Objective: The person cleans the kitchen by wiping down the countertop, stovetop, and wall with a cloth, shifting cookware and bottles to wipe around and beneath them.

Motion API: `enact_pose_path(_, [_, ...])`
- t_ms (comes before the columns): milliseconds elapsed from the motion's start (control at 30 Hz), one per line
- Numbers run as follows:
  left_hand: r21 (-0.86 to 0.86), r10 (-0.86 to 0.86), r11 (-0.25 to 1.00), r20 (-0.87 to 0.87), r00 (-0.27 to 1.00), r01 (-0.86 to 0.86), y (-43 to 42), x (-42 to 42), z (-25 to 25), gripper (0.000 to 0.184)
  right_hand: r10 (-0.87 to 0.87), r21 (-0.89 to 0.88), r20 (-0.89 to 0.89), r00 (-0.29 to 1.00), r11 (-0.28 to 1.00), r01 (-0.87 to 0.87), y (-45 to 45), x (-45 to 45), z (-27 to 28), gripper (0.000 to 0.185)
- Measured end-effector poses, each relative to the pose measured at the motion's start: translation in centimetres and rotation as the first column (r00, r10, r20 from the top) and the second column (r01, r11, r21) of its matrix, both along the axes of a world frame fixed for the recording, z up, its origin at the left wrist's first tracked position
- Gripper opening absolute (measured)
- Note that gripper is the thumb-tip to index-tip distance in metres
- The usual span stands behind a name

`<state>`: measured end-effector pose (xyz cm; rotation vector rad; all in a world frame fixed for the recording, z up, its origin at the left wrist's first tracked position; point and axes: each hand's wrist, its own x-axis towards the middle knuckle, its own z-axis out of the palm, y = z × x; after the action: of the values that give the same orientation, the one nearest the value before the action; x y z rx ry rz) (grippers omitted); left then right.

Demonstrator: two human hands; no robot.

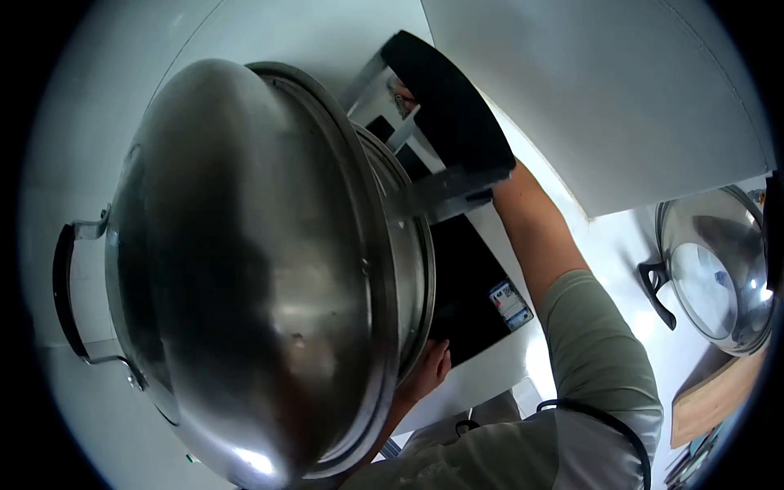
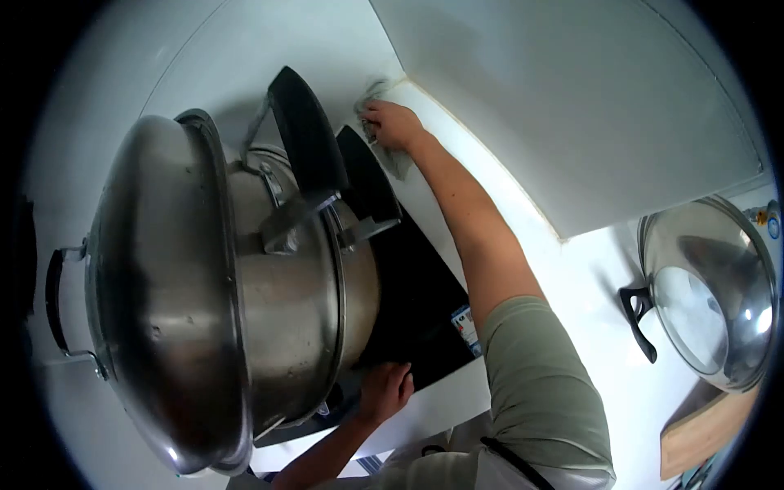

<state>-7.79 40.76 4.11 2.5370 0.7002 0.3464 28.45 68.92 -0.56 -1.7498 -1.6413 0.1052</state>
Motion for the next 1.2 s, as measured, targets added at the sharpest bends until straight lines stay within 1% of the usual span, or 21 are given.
enact_pose_path(67, [0.003,0.01,1.0,0.021,1.0,-0.01,0.0,0.2,-0.6,0.028,0.219,0.132,-0.122,0.968,0.97,-0.202,-5.3,-1.0,5.3,0.031])
enact_pose_path(133, [-0.003,-0.003,1.0,0.026,1.0,0.003,0.0,0.0,-0.7,0.026,0.182,-0.118,-0.184,0.966,0.972,-0.206,-1.6,-2.2,1.0,0.029])
enact_pose_path(167, [0.012,0.012,1.0,0.007,1.0,-0.012,-0.1,0.0,-0.6,0.024,0.157,-0.072,-0.354,0.922,0.978,-0.194,-4.0,-2.9,1.6,0.028])
enact_pose_path(200, [0.001,0.013,1.0,0.005,1.0,-0.013,0.0,-0.1,-0.6,0.024,0.153,-0.083,-0.358,0.921,0.977,-0.195,-4.7,-2.7,1.0,0.028])
enact_pose_path(267, [0.056,-0.017,0.998,0.046,0.999,0.014,0.2,-0.1,-0.9,0.026,0.21,-0.122,-0.194,0.958,0.964,-0.236,-5.8,-1.9,-0.6,0.027])
enact_pose_path(300, [0.059,0.003,0.998,0.036,0.999,-0.005,0.2,0.0,-0.7,0.025,0.268,-0.089,-0.364,0.892,0.943,-0.32,-7.5,-2.0,-1.7,0.024])
enact_pose_path(333, [0.044,-0.004,0.999,0.045,0.999,0.002,0.2,0.1,-0.7,0.025,0.256,-0.106,-0.36,0.897,0.944,-0.312,-10.2,-2.1,-0.8,0.024])
enact_pose_path(400, [0.1,0.004,0.995,0.072,0.997,-0.012,0.1,0.0,-0.7,0.024,0.288,-0.054,-0.235,0.928,0.95,-0.308,-17.0,-3.4,2.4,0.02])
enact_pose_path(467, [0.099,0.002,0.995,0.076,0.997,-0.01,0.1,0.0,-0.7,0.024,0.301,0.069,-0.207,0.931,0.954,-0.293,-23.0,-4.6,2.3,0.02])
enact_pose_path(600, [0.161,0.004,0.987,0.063,0.998,-0.014,-0.1,-0.1,-0.5,0.023,0.04,-0.02,-0.156,0.987,0.999,-0.043,-36.6,-8.7,3.9,0.027])
enact_pose_path(633, [0.151,0.004,0.988,0.066,0.998,-0.013,-0.3,-0.1,-0.6,0.023,0.037,-0.03,-0.153,0.987,0.999,-0.042,-38.9,-9.3,4.0,0.027])
enact_pose_path(700, [0.205,-0.016,0.979,0.109,0.994,-0.007,-0.1,-0.1,-1.1,0.022,-0.165,-0.032,-0.078,0.983,0.986,0.163,-42.1,-9.8,3.7,0.027])
enact_pose_path(767, [0.194,-0.02,0.981,0.109,0.994,-0.001,-0.1,0.0,-1.0,0.022,-0.313,-0.019,-0.08,0.946,0.95,0.312,-42.3,-7.6,1.7,0.026])
enact_pose_path(800, [0.189,-0.02,0.982,0.111,0.994,-0.001,-0.1,-0.2,-1.0,0.021,-0.488,-0.011,-0.108,0.866,0.872,0.489,-40.8,-7.4,2.7,0.024])
enact_pose_path(833, [0.186,-0.022,0.983,0.106,0.994,0.002,-0.2,-0.4,-1.0,0.021,-0.566,-0.08,-0.138,0.813,0.824,0.56,-39.9,-5.9,3.0,0.021])
enact_pose_path(867, [0.19,-0.022,0.982,0.11,0.994,0.001,-0.3,-0.3,-1.1,0.021,-0.627,-0.072,-0.109,0.771,0.779,0.623,-38.8,-4.2,2.5,0.019])
enact_pose_path(933, [0.191,-0.031,0.982,0.116,0.993,0.008,-0.1,-0.4,-1.3,0.02,-0.651,-0.018,-0.119,0.75,0.757,0.654,-38.1,-4.9,1.8,0.018])
enact_pose_path(1000, [0.222,-0.028,0.975,0.122,0.992,0.0,-0.2,-0.4,-1.5,0.019,-0.555,0.044,0.04,0.831,0.832,0.553,-38.8,-7.7,1.8,0.019])
enact_pose_path(1067, [0.193,-0.024,0.981,0.132,0.991,-0.002,-0.2,-0.3,-1.5,0.019,-0.365,-0.1,0.102,0.926,0.922,0.374,-41.5,-11.5,3.6,0.02])
enact_pose_path(1167, [0.159,-0.009,0.987,0.129,0.992,-0.012,-0.3,-0.5,-1.4,0.019,-0.372,-0.181,0.096,0.923,0.905,0.384,-45.2,-14.8,5.0,0.02])
enact_pose_path(1200, [0.16,-0.004,0.987,0.122,0.992,-0.016,-0.3,-0.3,-1.4,0.018,-0.454,-0.161,0.107,0.885,0.87,0.466,-46.1,-14.6,5.0,0.02])
